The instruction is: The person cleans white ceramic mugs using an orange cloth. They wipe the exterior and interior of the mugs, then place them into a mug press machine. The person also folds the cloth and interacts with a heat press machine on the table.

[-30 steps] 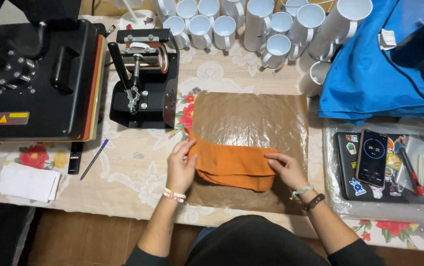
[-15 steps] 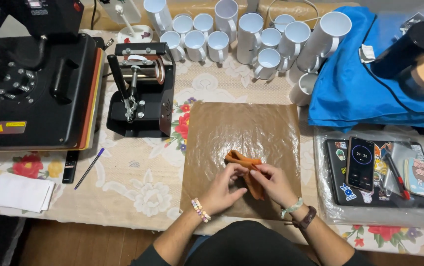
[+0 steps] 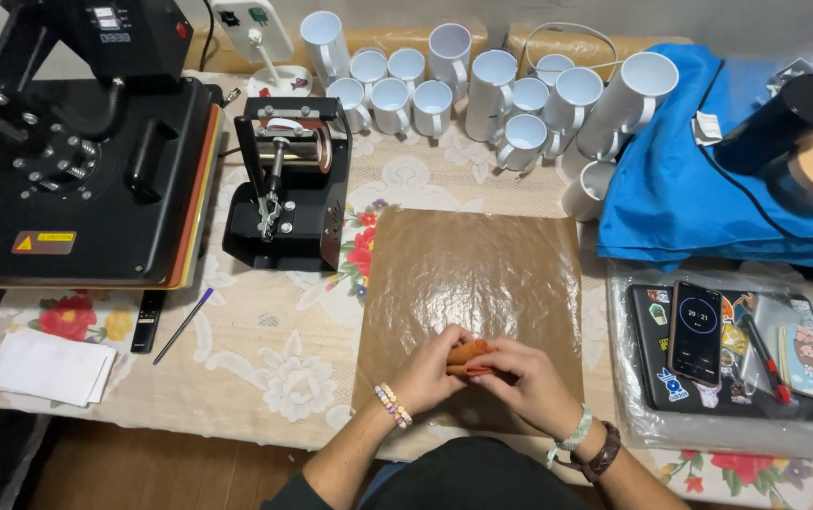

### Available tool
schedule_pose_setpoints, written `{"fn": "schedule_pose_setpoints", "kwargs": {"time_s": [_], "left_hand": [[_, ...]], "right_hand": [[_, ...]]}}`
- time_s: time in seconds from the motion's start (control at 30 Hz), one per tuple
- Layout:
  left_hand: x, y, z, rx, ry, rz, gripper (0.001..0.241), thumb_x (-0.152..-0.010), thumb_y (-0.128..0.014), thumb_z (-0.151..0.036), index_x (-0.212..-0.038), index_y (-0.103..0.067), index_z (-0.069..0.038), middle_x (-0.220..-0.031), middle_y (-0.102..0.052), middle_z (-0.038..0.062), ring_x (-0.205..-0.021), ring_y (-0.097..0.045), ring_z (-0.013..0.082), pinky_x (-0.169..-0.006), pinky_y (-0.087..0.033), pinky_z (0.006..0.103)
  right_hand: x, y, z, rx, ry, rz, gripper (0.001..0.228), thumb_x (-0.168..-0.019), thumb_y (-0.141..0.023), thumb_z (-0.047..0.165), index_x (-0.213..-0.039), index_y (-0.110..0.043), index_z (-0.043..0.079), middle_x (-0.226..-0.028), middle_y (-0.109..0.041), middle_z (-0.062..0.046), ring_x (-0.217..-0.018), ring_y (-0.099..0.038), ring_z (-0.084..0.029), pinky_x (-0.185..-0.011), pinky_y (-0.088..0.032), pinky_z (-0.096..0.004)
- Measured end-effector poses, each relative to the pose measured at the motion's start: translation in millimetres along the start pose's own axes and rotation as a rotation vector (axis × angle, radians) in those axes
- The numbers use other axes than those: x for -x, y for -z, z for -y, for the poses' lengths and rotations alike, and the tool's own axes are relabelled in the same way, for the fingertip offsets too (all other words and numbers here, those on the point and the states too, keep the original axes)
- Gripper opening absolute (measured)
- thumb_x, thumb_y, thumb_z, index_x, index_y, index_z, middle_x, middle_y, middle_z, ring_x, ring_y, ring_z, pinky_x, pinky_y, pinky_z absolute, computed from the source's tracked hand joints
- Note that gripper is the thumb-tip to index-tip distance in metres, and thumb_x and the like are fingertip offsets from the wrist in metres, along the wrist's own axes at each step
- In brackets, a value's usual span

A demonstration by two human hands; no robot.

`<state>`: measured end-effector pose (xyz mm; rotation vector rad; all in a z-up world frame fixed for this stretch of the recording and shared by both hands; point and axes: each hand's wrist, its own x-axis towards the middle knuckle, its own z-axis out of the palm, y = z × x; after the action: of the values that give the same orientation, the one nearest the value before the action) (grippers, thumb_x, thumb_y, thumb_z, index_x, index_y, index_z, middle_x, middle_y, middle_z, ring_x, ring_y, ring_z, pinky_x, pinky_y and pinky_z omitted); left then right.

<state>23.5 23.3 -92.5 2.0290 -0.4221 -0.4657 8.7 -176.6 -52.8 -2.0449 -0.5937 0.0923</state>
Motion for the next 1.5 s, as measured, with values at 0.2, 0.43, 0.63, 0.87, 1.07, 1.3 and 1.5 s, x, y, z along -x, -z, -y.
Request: {"fn": "schedule_pose_setpoints", "kwargs": {"time_s": [0.2, 0.43, 0.63, 0.87, 1.07, 1.3, 1.5], "left_hand": [[5, 0, -10, 0.079, -0.027, 0.002, 0.036, -0.080, -0.078, -0.014, -0.108, -0.055, -0.015, -0.098, -0.069, 0.003, -0.086, -0.065, 0.0204, -0.070, -0.049, 0.0335], [-1, 20, 30, -0.098, 0.093, 0.121, 0.015, -0.086, -0.078, -0.019, -0.096, -0.068, -0.014, -0.084, -0.069, 0.001, -0.079, -0.064, 0.0183, -0.074, -0.047, 0.0321], [-5, 17, 87, 0.633, 0.087, -0.178, 0.027, -0.081, -0.081, -0.008, -0.107, -0.073, -0.006, -0.087, -0.073, 0.004, -0.082, -0.063, 0.0115, -0.070, -0.054, 0.0226], [-11, -11, 79, 1.187, 0.189, -0.334, 0.046, -0.096, -0.068, -0.015, -0.140, -0.054, -0.011, -0.132, -0.065, 0.009, -0.115, -0.065, 0.0215, -0.092, -0.058, 0.0375], [-19, -22, 101, 1.107, 0.132, -0.266, 0.077, -0.081, -0.076, 0.006, -0.146, -0.041, -0.015, -0.123, -0.067, 0.010, -0.108, -0.069, 0.0247, -0.084, -0.062, 0.0366], [-20, -24, 84, 1.006, 0.092, -0.366, 0.063, -0.091, -0.067, 0.002, -0.145, -0.037, -0.013, -0.107, -0.073, 0.017, -0.092, -0.073, 0.0264, -0.073, -0.065, 0.0351], [-18, -28, 60, 0.838, 0.065, -0.418, 0.067, -0.092, -0.066, -0.003, -0.149, -0.032, -0.015, -0.112, -0.073, 0.017, -0.096, -0.072, 0.0235, -0.079, -0.063, 0.0331]], "right_hand": [[3, -4, 0, -0.009, 0.036, 0.048, 0.014, -0.091, -0.066, 0.016, -0.098, -0.077, 0.009, -0.103, -0.075, -0.007, -0.095, -0.073, -0.022, -0.086, -0.059, -0.035], [1, 18, -17, -0.038, -0.112, -0.159, 0.017, -0.090, -0.066, 0.010, -0.102, -0.077, 0.010, -0.099, -0.074, -0.006, -0.096, -0.071, -0.020, -0.090, -0.055, -0.033], [3, 20, -57, -0.432, -0.503, -0.506, 0.016, -0.098, -0.064, 0.006, -0.112, -0.072, 0.003, -0.099, -0.070, -0.003, -0.093, -0.059, -0.014, -0.087, -0.052, -0.034], [5, 6, -83, -0.809, -0.654, -0.672, 0.019, -0.100, -0.063, 0.013, -0.116, -0.063, 0.003, -0.094, -0.069, -0.007, -0.079, -0.070, -0.019, -0.069, -0.058, -0.030], [12, 10, -89, -0.803, -0.694, -0.733, 0.017, -0.098, -0.068, 0.013, -0.112, -0.066, 0.003, -0.094, -0.071, -0.007, -0.080, -0.070, -0.018, -0.069, -0.058, -0.030], [14, 8, -73, -0.700, -0.584, -0.783, 0.034, -0.094, -0.066, 0.003, -0.127, -0.056, 0.002, -0.104, -0.068, -0.007, -0.089, -0.068, -0.018, -0.078, -0.058, -0.032], [21, 4, -86, -0.449, -0.475, -0.814, 0.015, -0.094, -0.068, -0.001, -0.091, -0.057, 0.008, -0.085, -0.059, 0.001, -0.081, -0.056, -0.007, -0.079, -0.050, -0.025]]}}
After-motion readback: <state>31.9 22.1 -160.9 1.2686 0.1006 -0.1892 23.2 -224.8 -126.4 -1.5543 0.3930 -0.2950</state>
